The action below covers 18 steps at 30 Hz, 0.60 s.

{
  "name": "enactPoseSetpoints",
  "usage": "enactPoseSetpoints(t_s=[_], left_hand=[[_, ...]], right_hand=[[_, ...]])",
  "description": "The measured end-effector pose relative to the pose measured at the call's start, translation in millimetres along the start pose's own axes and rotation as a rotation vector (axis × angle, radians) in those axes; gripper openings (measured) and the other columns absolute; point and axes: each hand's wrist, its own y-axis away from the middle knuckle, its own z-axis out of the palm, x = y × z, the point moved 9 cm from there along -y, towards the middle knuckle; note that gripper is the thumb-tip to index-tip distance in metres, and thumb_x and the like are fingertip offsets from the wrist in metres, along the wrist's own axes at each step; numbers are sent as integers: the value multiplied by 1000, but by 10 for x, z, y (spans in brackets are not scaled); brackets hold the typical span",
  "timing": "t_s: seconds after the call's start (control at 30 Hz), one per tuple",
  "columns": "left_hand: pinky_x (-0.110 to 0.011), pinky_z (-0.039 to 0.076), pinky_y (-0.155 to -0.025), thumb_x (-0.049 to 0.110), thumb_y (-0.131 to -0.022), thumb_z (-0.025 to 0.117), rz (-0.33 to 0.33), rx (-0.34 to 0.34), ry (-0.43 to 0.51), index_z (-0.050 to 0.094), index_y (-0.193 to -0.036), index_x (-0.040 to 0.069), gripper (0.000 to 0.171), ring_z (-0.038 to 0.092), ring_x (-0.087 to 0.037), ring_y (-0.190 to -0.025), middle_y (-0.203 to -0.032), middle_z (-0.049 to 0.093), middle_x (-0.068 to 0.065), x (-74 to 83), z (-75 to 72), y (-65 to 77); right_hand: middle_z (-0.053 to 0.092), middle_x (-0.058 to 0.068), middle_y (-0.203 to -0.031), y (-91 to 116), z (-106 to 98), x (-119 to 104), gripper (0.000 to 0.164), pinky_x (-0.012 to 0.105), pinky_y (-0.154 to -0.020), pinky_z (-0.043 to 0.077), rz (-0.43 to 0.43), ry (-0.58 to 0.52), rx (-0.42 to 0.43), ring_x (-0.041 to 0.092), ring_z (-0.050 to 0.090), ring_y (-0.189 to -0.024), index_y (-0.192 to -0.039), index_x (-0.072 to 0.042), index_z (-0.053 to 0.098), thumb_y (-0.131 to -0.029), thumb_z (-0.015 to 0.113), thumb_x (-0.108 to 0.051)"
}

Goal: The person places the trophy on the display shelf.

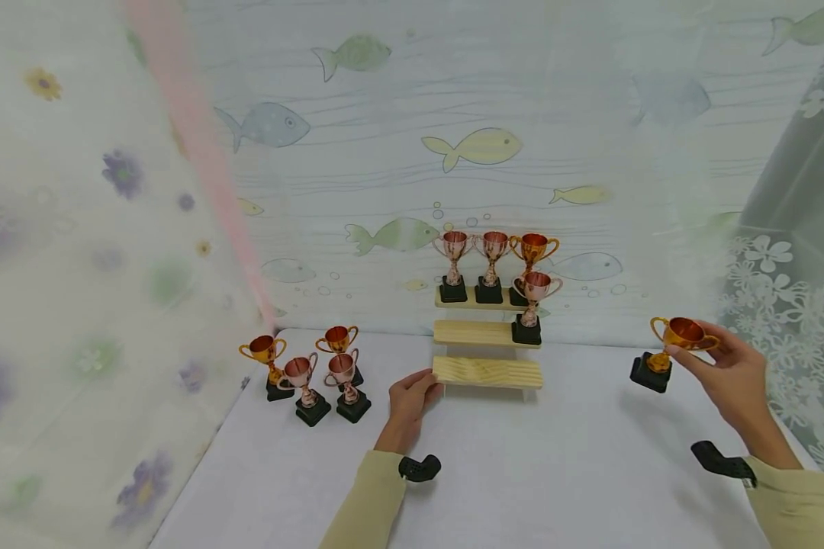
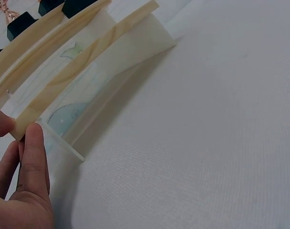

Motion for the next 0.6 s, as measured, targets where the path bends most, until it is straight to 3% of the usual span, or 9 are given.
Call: enactPoseSetpoints(t_s=[0.23, 0.6], left_hand=[[-28, 62, -85, -1, -92, 68, 7, -8, 4, 66, -122, -10, 31, 70, -13, -86, -108, 68, -17, 43, 12, 56], [-27, 62, -84, 0, -92, 69, -4, 6, 4, 66, -121, -9, 30, 69, -14, -87, -109, 68, -17, 9, 1, 16]], right_hand=[[65, -21, -115, 2, 244, -179, 52, 3, -81, 51, -76, -78, -87, -4, 61, -99, -133, -4, 63, -85, 71, 16], [59, -27, -117, 199, 792, -240, 47, 3, -83, 50, -89, -20, -216, -8, 59, -101, -134, 7, 56, -90, 74, 4]])
